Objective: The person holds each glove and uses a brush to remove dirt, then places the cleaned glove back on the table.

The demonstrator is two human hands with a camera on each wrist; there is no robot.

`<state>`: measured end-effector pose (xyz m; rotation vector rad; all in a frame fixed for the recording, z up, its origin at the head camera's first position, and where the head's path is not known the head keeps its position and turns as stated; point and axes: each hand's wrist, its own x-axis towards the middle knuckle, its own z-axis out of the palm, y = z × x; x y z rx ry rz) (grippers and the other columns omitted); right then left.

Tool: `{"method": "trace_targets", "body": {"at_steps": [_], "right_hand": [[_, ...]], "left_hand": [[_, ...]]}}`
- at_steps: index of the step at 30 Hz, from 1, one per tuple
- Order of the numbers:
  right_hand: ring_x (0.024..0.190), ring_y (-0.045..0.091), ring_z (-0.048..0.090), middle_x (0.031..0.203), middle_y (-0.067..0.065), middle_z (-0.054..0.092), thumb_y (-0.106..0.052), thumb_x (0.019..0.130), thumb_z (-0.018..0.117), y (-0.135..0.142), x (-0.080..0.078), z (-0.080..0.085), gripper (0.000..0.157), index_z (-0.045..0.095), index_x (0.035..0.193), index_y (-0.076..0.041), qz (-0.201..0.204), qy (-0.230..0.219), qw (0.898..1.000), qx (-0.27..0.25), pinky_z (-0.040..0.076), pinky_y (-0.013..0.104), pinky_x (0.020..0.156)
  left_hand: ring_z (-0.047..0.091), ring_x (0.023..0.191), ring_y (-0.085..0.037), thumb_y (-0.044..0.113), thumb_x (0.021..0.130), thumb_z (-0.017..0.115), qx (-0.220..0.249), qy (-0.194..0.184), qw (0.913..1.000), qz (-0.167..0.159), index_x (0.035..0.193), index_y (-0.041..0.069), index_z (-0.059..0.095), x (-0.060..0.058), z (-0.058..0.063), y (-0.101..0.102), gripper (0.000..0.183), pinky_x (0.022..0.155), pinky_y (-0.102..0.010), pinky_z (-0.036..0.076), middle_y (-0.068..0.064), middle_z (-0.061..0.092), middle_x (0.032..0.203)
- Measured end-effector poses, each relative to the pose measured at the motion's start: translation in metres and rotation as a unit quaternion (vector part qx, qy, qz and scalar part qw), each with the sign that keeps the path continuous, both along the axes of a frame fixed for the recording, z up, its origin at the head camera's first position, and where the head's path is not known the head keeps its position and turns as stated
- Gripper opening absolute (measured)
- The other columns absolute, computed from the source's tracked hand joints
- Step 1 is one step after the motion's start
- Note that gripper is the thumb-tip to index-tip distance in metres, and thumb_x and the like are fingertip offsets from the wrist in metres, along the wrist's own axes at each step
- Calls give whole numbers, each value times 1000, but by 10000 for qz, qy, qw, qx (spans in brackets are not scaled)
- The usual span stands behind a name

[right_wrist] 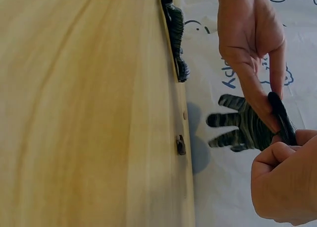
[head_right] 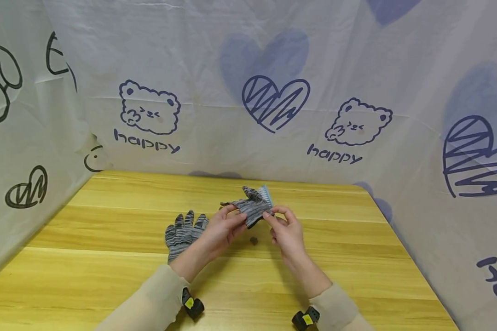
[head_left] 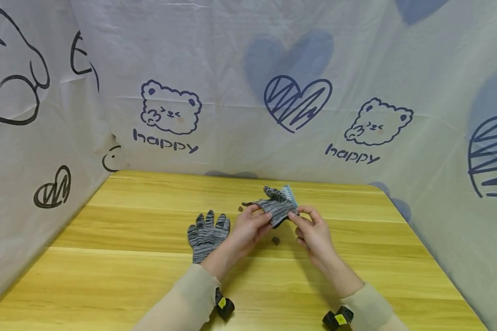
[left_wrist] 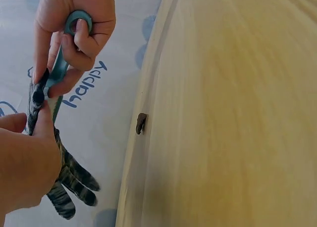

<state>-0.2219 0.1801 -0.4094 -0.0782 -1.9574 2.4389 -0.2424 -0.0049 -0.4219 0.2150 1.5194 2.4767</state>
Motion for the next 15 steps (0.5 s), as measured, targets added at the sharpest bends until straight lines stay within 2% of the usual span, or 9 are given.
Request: {"method": "trace_targets", "body": {"at_steps": [2,4,6,9,15], "right_hand": [[49,3,26,74,-9,68,-13,102,70,0,0,-1,15,58,109,-18,60,-37,9999,92,22,20,46],[49,3,26,83,-8,73,-14,102,70,-1,0,-2,16,58,110,-18,103,-62,9997,203,23,20,47],[50,3,26,87,-8,75,-15,102,70,-1,0,-3,16,57,111,-17,126,-70,9995,293,24,19,47],[51,4,26,85,-8,73,-15,102,69,-1,0,-4,16,57,112,-18,101,-81,9992,369,23,20,47],[51,4,26,77,-10,69,-15,102,70,-2,0,-3,16,59,112,-19,74,-77,9993,369,23,20,47]], "left_hand": [[63,124,-25,-2,105,56,-179,23,9998,102,158,-11,19,0,0,-1,65,92,-23,58,-32,42,156],[52,138,-34,-1,105,57,-303,47,9994,168,159,-13,16,-1,0,-1,70,101,-29,55,-33,34,160],[41,146,-38,0,104,59,-360,40,9992,175,160,-13,13,-1,0,-1,74,110,-36,50,-33,29,162],[37,148,-39,1,104,62,-423,-26,9990,160,160,-12,15,-1,0,-2,74,115,-43,45,-33,27,163],[38,148,-39,0,103,62,-428,-83,9988,237,160,-12,19,-2,1,-3,71,116,-44,43,-33,29,162]]}}
